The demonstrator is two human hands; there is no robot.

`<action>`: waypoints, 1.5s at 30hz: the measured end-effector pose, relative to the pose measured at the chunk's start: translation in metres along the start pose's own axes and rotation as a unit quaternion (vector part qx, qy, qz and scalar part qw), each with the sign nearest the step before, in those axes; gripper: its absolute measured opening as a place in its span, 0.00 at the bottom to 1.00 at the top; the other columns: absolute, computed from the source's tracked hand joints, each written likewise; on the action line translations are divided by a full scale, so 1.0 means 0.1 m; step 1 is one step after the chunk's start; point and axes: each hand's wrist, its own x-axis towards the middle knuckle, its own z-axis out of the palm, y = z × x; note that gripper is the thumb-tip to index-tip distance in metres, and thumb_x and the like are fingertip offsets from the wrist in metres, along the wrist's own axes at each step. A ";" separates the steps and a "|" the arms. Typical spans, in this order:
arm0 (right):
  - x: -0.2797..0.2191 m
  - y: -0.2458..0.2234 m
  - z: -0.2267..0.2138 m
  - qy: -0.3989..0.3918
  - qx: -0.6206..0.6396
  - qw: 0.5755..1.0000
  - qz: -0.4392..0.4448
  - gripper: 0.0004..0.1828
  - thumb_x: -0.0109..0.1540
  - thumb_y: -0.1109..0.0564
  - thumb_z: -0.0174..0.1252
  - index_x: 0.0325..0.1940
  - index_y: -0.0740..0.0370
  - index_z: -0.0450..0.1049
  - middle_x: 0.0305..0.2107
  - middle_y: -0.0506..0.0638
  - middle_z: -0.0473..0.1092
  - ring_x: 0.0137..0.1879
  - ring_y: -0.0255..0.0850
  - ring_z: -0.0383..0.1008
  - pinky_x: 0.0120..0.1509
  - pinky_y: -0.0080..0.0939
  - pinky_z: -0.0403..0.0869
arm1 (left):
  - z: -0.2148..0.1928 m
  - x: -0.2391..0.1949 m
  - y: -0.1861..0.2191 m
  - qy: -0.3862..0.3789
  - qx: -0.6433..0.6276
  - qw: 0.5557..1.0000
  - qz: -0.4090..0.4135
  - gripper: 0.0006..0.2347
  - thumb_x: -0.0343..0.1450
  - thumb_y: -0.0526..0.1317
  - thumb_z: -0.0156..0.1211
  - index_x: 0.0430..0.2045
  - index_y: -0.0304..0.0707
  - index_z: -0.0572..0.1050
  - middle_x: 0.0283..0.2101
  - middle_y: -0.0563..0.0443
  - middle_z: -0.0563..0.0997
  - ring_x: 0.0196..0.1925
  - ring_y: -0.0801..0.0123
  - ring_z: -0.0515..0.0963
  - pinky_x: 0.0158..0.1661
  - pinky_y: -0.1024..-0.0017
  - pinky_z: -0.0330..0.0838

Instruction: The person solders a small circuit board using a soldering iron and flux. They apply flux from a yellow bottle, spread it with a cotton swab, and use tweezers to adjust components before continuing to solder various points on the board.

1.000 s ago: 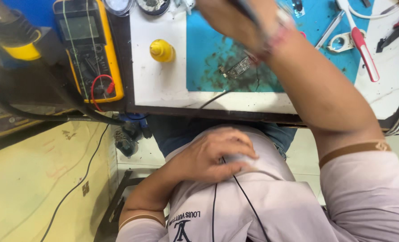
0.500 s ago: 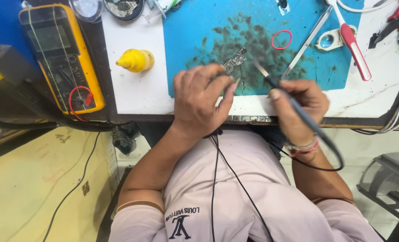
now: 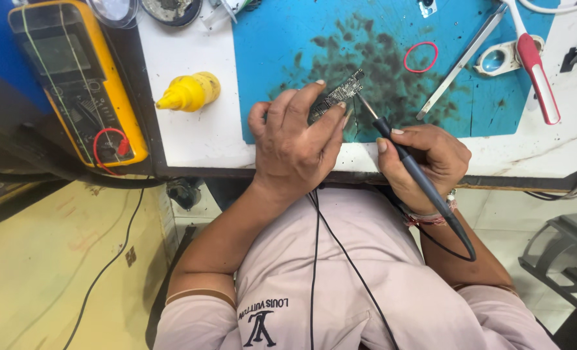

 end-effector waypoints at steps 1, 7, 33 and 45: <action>0.00 0.00 0.00 0.003 0.003 1.000 0.002 0.10 0.63 0.68 0.70 0.43 0.69 0.75 0.33 0.56 0.76 0.31 0.33 0.73 0.35 0.29 0.69 | 0.00 0.00 0.00 -0.001 0.001 1.000 -0.002 0.09 0.74 0.43 0.68 0.47 0.48 0.82 0.60 0.50 0.73 0.60 0.62 0.69 0.59 0.59 0.53; 0.00 0.02 0.01 0.004 0.001 1.000 -0.003 0.11 0.63 0.68 0.71 0.43 0.69 0.74 0.34 0.56 0.76 0.30 0.34 0.73 0.35 0.30 0.70 | 0.01 0.00 -0.01 0.000 -0.007 1.000 0.000 0.09 0.75 0.44 0.68 0.47 0.47 0.82 0.60 0.49 0.73 0.60 0.62 0.69 0.58 0.59 0.53; -0.01 0.04 0.02 0.008 0.013 1.000 0.007 0.10 0.63 0.69 0.71 0.43 0.69 0.75 0.34 0.56 0.76 0.30 0.34 0.74 0.34 0.30 0.70 | 0.03 0.00 -0.02 0.004 0.004 1.000 0.003 0.09 0.75 0.45 0.69 0.46 0.47 0.83 0.59 0.49 0.73 0.59 0.63 0.69 0.59 0.60 0.53; -0.02 0.06 0.02 0.007 0.024 1.000 0.002 0.10 0.64 0.68 0.70 0.43 0.69 0.75 0.30 0.55 0.75 0.30 0.33 0.74 0.34 0.29 0.69 | 0.03 0.00 -0.02 0.005 0.003 1.000 0.005 0.09 0.75 0.45 0.69 0.46 0.47 0.83 0.59 0.49 0.73 0.60 0.63 0.69 0.59 0.60 0.54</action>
